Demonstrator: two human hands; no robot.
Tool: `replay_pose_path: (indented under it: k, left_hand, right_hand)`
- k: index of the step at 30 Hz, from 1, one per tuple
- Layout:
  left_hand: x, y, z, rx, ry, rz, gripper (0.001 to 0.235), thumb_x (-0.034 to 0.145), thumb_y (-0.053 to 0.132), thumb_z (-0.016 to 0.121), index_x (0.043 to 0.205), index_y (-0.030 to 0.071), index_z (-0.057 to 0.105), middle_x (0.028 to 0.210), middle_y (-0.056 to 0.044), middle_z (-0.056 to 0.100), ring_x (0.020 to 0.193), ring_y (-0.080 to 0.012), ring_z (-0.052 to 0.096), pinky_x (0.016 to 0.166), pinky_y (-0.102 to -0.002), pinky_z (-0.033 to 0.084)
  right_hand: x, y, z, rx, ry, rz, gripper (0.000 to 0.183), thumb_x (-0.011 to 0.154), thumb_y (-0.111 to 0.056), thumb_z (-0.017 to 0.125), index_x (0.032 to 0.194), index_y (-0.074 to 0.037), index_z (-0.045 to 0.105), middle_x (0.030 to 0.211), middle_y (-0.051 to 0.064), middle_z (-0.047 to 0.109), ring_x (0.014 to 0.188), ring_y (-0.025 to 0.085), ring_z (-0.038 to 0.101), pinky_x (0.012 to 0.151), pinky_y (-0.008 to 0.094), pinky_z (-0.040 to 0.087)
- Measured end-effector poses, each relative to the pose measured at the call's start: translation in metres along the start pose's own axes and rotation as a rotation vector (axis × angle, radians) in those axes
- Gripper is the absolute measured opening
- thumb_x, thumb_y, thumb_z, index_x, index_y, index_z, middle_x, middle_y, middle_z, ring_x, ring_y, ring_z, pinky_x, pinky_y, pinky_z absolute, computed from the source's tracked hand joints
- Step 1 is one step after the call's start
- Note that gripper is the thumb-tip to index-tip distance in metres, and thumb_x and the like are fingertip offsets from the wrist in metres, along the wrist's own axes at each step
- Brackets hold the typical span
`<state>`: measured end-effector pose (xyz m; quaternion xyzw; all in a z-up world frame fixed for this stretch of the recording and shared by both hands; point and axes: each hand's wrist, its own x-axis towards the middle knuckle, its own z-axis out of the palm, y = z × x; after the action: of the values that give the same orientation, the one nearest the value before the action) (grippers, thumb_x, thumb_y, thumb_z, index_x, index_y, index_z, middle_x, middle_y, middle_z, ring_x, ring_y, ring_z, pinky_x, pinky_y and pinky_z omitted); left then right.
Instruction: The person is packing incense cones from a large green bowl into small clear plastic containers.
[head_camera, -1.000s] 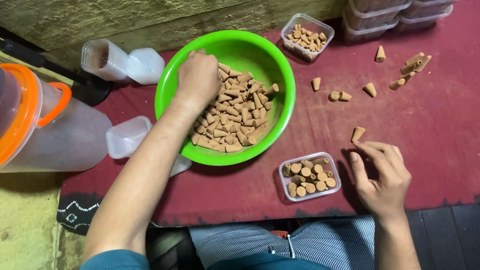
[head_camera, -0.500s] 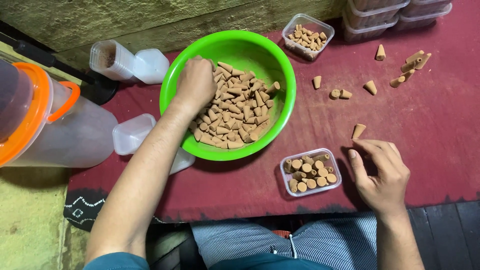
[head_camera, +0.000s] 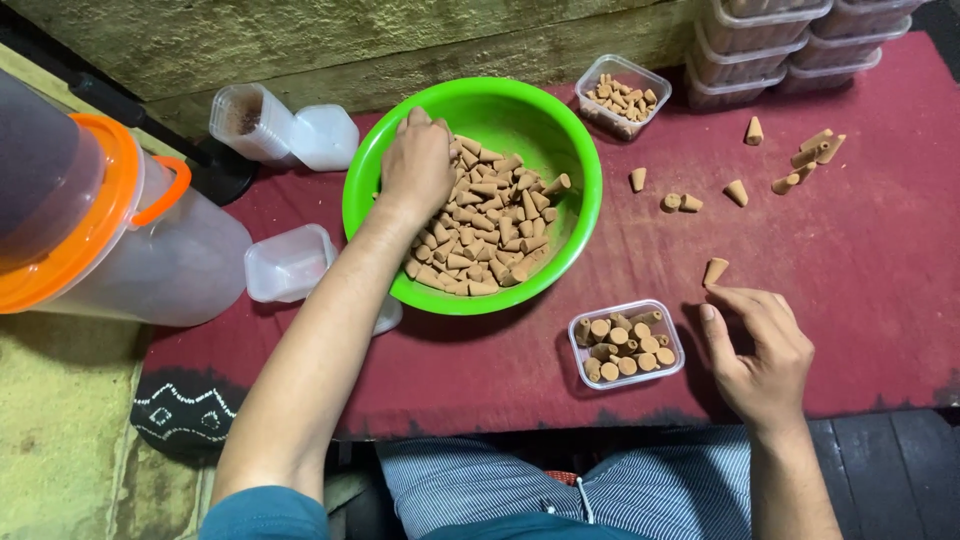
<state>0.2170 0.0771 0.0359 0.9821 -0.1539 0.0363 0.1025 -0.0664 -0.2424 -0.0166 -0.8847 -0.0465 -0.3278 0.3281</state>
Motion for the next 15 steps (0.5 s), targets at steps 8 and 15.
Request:
replay_pose_path:
  k: [8, 15]
  left_hand:
    - [-0.059, 0.036, -0.025, -0.533, 0.109, 0.273, 0.031, 0.096, -0.009, 0.05, 0.115, 0.005, 0.07, 0.114, -0.011, 0.075, 0.096, -0.019, 0.069, 0.089, -0.032, 0.057]
    - [-0.105, 0.075, -0.066, -0.663, 0.436, 0.643, 0.013, 0.103, 0.013, 0.064, 0.104, 0.007, 0.075, 0.085, -0.009, 0.072, 0.08, -0.0257, 0.072, 0.077, -0.035, 0.058]
  right_hand:
    - [0.038, -0.039, -0.005, 0.217, 0.042, -0.154, 0.014, 0.101, 0.007, 0.064, 0.114, 0.012, 0.067, 0.097, 0.021, 0.073, 0.088, 0.031, 0.071, 0.084, 0.037, 0.056]
    - [0.133, -0.113, 0.04, 0.44, -0.291, -0.042, 0.035, 0.099, -0.011, 0.067, 0.132, -0.001, 0.062, 0.08, 0.017, 0.073, 0.061, 0.028, 0.068, 0.056, 0.043, 0.053]
